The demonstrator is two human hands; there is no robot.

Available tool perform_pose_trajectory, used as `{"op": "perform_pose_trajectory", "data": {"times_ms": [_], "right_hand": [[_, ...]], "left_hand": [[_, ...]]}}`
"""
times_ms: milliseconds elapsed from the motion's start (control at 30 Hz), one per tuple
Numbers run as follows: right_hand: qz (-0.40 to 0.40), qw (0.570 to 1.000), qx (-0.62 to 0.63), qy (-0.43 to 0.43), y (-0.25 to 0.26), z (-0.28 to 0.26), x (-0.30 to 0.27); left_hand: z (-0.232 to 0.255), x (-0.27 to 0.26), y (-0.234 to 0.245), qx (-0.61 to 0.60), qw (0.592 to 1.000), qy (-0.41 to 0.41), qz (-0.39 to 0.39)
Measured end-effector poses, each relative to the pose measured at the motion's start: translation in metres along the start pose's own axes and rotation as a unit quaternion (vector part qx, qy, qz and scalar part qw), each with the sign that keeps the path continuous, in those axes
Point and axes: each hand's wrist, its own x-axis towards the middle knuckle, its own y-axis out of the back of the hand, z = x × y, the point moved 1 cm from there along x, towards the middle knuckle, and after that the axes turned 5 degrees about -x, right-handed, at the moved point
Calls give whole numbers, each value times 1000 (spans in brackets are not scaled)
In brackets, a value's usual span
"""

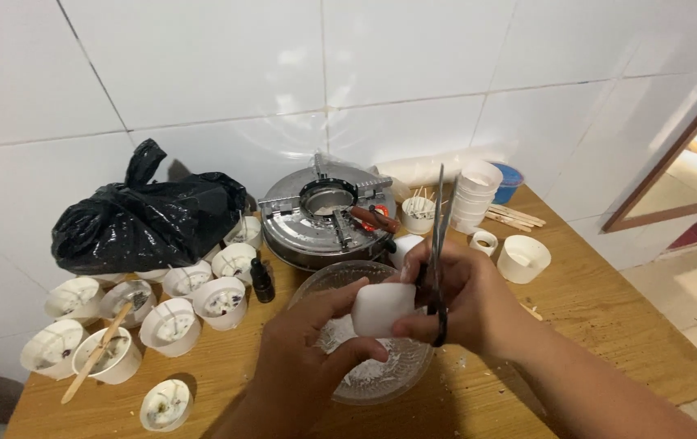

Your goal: Shaving a block of wax with scissors into a bowl and then spooning the shavings into a small metal container.

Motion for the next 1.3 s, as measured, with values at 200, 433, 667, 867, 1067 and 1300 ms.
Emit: {"op": "perform_pose_trajectory", "data": {"times_ms": [200, 433, 667, 867, 1067, 1300], "right_hand": [[99, 990, -42, -92, 58, -19, 31], [280, 889, -264, -248, 76, -38, 35], [246, 830, -428, -260, 79, -19, 37], [222, 812, -489, -229, 82, 7, 42], [196, 823, -499, -186, 86, 21, 46], [125, 836, -522, -116, 96, 42, 49]], "left_hand": [[2, 4, 2, 79, 985, -147, -37], [-2, 4, -1, 143, 976, -158, -34], [-4, 3, -6, 154, 975, -157, -37], [-11, 3, -9, 167, 973, -154, -46], [-12, 3, -10, 159, 975, -148, -53], [-13, 3, -11, 161, 976, -138, -58]]}}
